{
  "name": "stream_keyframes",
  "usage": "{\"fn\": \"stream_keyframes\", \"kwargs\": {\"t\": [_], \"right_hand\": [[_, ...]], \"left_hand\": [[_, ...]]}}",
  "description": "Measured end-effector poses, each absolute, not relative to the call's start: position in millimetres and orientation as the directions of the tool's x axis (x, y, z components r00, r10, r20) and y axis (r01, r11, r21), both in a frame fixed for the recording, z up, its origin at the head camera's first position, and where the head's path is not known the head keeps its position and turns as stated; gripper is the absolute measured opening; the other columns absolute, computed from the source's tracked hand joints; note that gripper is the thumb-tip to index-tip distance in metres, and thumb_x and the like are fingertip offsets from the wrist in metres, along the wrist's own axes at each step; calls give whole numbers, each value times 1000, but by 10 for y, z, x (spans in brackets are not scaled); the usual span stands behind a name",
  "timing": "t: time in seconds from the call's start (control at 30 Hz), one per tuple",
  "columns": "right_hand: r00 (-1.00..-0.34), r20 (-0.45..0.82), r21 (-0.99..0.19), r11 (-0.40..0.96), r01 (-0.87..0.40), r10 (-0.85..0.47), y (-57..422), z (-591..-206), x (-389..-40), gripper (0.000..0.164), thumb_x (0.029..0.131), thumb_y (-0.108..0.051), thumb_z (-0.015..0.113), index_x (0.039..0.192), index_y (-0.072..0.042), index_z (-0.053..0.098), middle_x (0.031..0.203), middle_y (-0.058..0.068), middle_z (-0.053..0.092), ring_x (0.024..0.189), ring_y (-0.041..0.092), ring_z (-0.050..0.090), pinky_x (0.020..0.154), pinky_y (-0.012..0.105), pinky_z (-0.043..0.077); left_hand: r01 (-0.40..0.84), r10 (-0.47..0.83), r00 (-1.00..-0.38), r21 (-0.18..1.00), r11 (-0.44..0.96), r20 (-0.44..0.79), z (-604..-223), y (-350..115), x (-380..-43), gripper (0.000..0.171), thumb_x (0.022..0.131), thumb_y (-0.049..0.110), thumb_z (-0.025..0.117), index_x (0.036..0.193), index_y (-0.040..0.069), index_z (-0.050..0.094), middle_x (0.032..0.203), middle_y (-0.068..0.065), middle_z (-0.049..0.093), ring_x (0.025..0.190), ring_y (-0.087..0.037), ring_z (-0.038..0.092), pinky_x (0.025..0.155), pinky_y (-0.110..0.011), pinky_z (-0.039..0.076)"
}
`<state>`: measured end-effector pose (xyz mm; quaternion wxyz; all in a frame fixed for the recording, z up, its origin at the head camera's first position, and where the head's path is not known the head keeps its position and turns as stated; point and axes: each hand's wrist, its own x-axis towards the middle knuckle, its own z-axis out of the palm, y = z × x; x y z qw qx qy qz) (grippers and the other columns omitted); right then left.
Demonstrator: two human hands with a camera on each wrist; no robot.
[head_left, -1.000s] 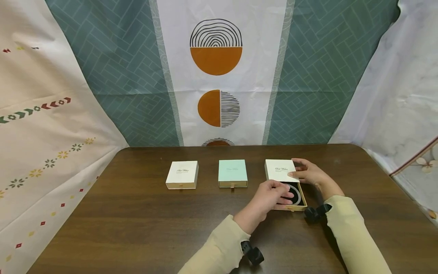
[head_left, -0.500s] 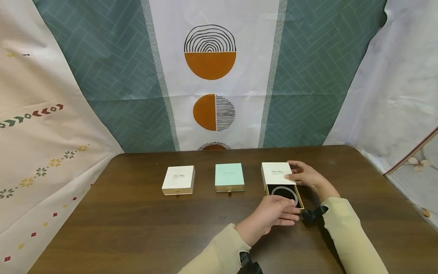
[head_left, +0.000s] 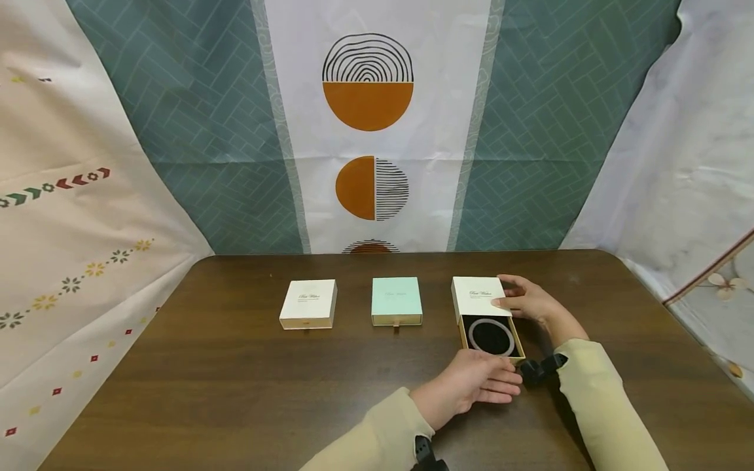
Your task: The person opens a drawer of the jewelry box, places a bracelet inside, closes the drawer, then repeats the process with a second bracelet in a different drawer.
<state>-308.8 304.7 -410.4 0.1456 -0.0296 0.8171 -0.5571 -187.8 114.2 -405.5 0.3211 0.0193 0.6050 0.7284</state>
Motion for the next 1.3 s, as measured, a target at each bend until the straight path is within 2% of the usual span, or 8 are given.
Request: {"fn": "stream_keyframes", "kwargs": {"t": [0.27, 0.7, 1.0, 1.3], "right_hand": [[-958, -205, -918, 380, 117, -202, 3029, -4101, -3088, 80, 87, -11, 69, 147, 6, 18, 126, 30, 43, 81, 6, 59, 74, 23, 55], [-959, -209, -910, 397, 119, -189, 3023, -4096, -3097, 81, 86, -14, 70, 147, 5, 20, 129, 31, 41, 84, 9, 59, 77, 25, 55], [-959, -206, -911, 397, 115, -196, 3040, -4091, -3069, 81, 87, -13, 70, 147, 5, 20, 128, 32, 41, 84, 8, 59, 77, 25, 54], [-957, -201, -923, 369, 113, -207, 3034, -4092, -3075, 81, 87, -11, 69, 147, 6, 18, 126, 31, 42, 82, 7, 60, 75, 23, 54]], "left_hand": [[-485, 504, -772, 871, -74, -387, -4179, 1157, -1864, 26, 97, 10, 51, 106, -11, 63, 106, -28, 66, 102, -38, 65, 86, -44, 54], [-535, 540, -729, 842, -67, -420, -4254, 1160, -1873, 24, 97, 12, 54, 99, -9, 63, 108, -32, 64, 105, -41, 62, 89, -47, 52], [-550, 525, -748, 823, -144, -407, -4316, 1206, -1904, 24, 98, 14, 53, 98, -9, 61, 110, -35, 61, 108, -44, 59, 93, -47, 50], [-568, 465, -774, 795, -213, -429, -4311, 1257, -1914, 24, 99, 13, 50, 101, -10, 59, 107, -33, 63, 108, -43, 60, 93, -48, 49]]}}
